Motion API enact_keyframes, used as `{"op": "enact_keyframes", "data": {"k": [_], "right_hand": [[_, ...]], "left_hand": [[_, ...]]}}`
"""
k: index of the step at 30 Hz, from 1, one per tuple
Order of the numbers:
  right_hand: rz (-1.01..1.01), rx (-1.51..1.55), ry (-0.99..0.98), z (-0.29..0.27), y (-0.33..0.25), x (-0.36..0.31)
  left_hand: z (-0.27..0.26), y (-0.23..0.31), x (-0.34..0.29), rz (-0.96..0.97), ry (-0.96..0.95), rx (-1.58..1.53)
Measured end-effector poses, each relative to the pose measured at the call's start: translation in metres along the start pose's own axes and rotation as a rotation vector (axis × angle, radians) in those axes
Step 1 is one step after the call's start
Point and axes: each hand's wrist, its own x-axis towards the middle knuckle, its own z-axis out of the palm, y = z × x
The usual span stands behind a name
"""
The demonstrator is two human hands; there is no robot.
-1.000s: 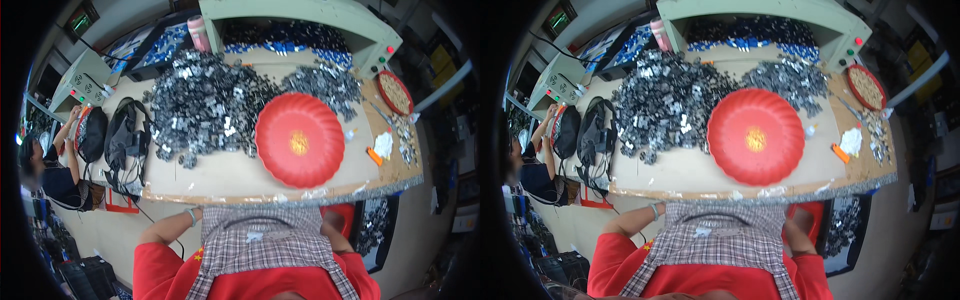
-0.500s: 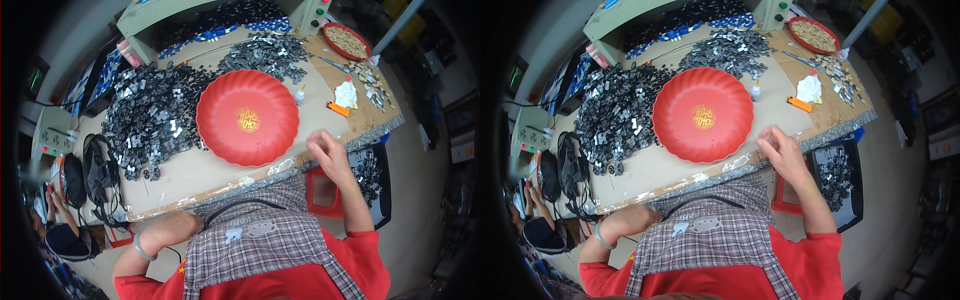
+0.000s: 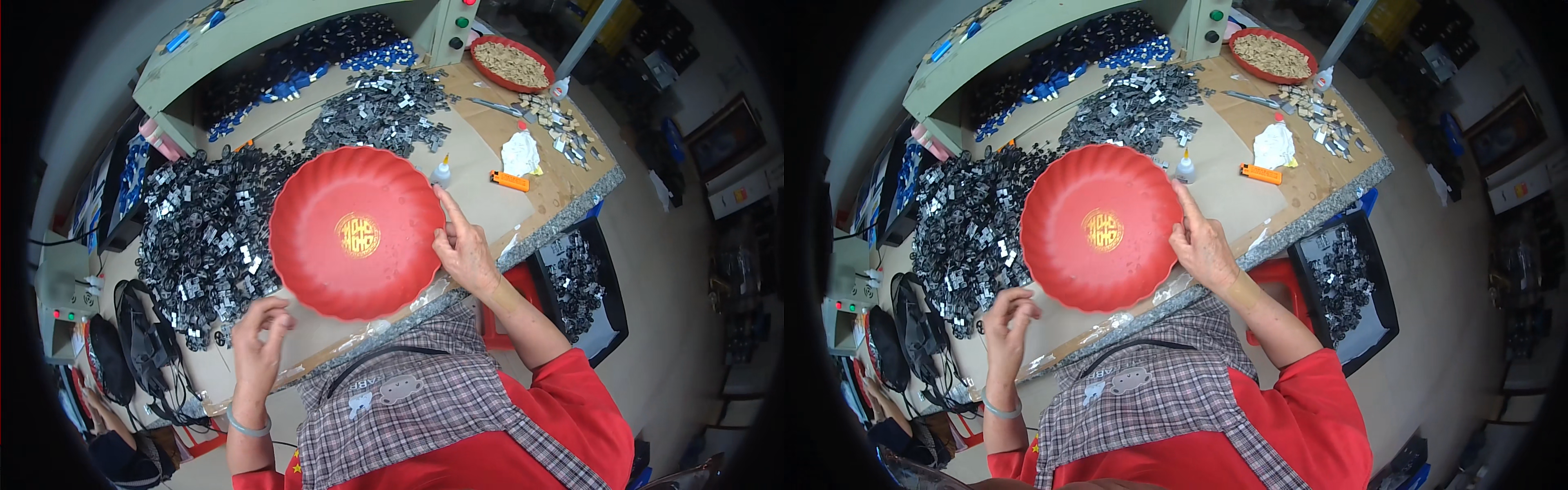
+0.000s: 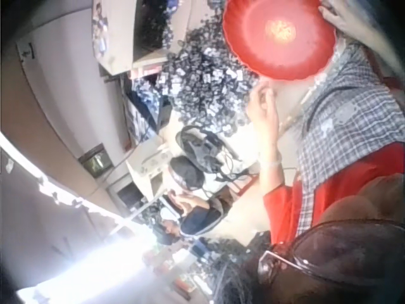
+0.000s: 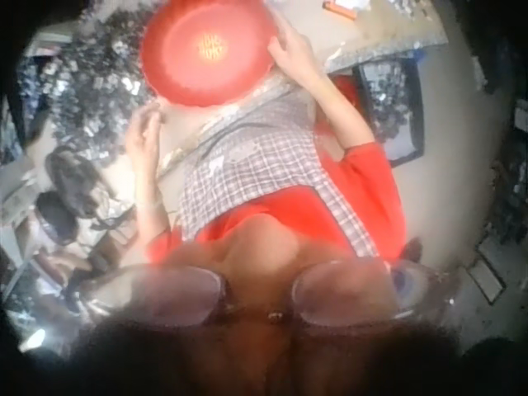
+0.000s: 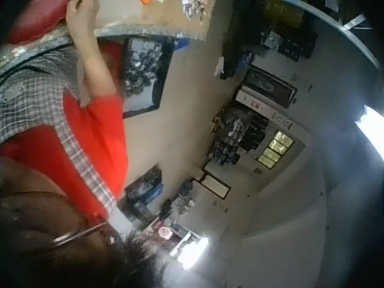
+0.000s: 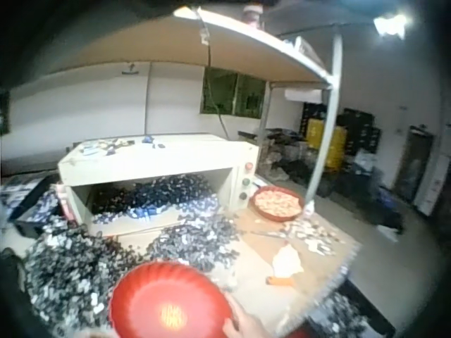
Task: Assembling small plastic components at a factory workbench, using glue and a lighter to melt materials.
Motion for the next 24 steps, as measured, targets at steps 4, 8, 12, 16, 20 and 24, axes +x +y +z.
{"op": "enact_keyframes", "data": {"k": [4, 8, 12, 16, 20, 24], "right_hand": [[-0.033, -0.059, 0.008, -0.017, -0.022, -0.005], [0.043, 0.258, 0.118, -0.058, -0.04, -0.003], [-0.046, 0.415, 0.457, -0.116, -0.007, 0.03], [0.073, 0.289, 0.468, -0.183, 0.047, 0.054], [0.304, 0.148, 0.529, -0.199, 0.088, 0.071], [0.35, -0.01, 0.535, -0.185, 0.11, 0.084]], "left_hand": [[-0.019, 0.01, -0.005, 0.143, 0.309, -0.074], [-0.028, 0.01, -0.007, 0.341, 0.439, -0.068], [-0.022, 0.012, -0.001, 0.314, 0.424, 0.048], [-0.014, 0.006, 0.002, 0.265, 0.37, -0.021], [-0.008, 0.003, 0.004, 0.227, 0.336, -0.048], [-0.007, 0.002, 0.005, 0.219, 0.326, 0.044]]}}
